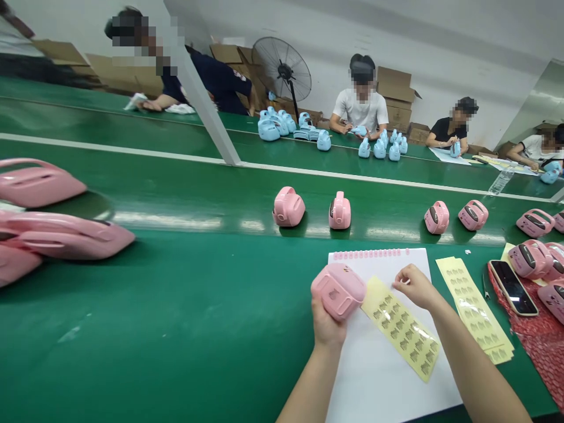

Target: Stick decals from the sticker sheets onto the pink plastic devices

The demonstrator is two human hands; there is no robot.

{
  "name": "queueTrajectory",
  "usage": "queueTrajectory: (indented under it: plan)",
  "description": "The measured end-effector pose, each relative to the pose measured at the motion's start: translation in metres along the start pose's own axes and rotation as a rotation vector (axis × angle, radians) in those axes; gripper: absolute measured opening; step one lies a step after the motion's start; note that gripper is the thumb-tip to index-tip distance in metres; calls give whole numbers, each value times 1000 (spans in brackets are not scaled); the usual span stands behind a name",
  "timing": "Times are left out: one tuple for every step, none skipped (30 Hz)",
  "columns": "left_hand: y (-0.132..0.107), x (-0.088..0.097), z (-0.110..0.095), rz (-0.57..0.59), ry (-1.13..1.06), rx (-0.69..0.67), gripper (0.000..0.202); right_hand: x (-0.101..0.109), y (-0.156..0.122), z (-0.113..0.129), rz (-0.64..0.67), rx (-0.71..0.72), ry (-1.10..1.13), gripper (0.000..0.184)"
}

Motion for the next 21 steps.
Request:
queueTrajectory:
  plan:
    - [1,0,-2,17,-38,16,61,0,4,-9,28,-68,-71,9]
    - [1,0,-3,39,-74,30,60,-3,7,-16,43,-108,-117,9]
    - [2,0,-3,68,-107,44,60,-7,9,-20,48,-125,-143,10]
    - [2,2,-4,98,-137,61,61,-12,11,-23,48,-131,-160,10]
    - [3,4,-3,125,-168,78,63,-18,12,-24,47,-136,-187,9]
    - [4,6,-2,155,-202,95,64,-23,13,-24,42,-140,-219,9]
    - [5,9,-1,185,-243,111,64,-26,14,-23,32,-143,-252,8]
    - [6,13,1,215,-289,127,64,-27,15,-22,20,-145,-285,6]
    - [7,16,2,245,-341,144,63,-26,17,-21,2,-145,-314,3]
    - [8,19,4,277,-393,165,62,-22,20,-20,-22,-144,-338,4]
    - [10,21,6,309,-442,190,62,-16,25,-21,-53,-143,-358,8]
    - [10,22,7,337,-484,216,63,-9,29,-22,-90,-144,-376,13]
    - [11,23,8,361,-517,244,64,-1,34,-23,-126,-146,-392,18]
    - [12,24,10,377,-542,271,65,6,39,-26,-159,-149,-406,22]
    - [13,24,11,382,-561,291,66,11,44,-29,-185,-152,-420,25]
    - [13,25,12,378,-578,303,65,15,48,-32,-203,-153,-433,25]
    - [14,25,12,368,-595,308,64,16,51,-36,-214,-150,-443,24]
    - [15,25,13,355,-612,307,61,16,54,-39,-222,-143,-450,22]
    - [16,26,13,342,-628,303,58,14,56,-42,-229,-133,-455,21]
    - [16,26,14,332,-641,295,56,12,57,-45,-236,-120,-456,19]
    - [17,27,14,327,-650,291,56,9,58,-48,-244,-108,-452,19]
Point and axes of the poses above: each hand's wrist, its own y-axis towards the middle knuckle, its own x-axis out of the back of the hand, z = x × y, the point moved 1 cm from there along y, towards the middle knuckle, and after that the axes turned 7 degrees about z, right-handed, at the moved point
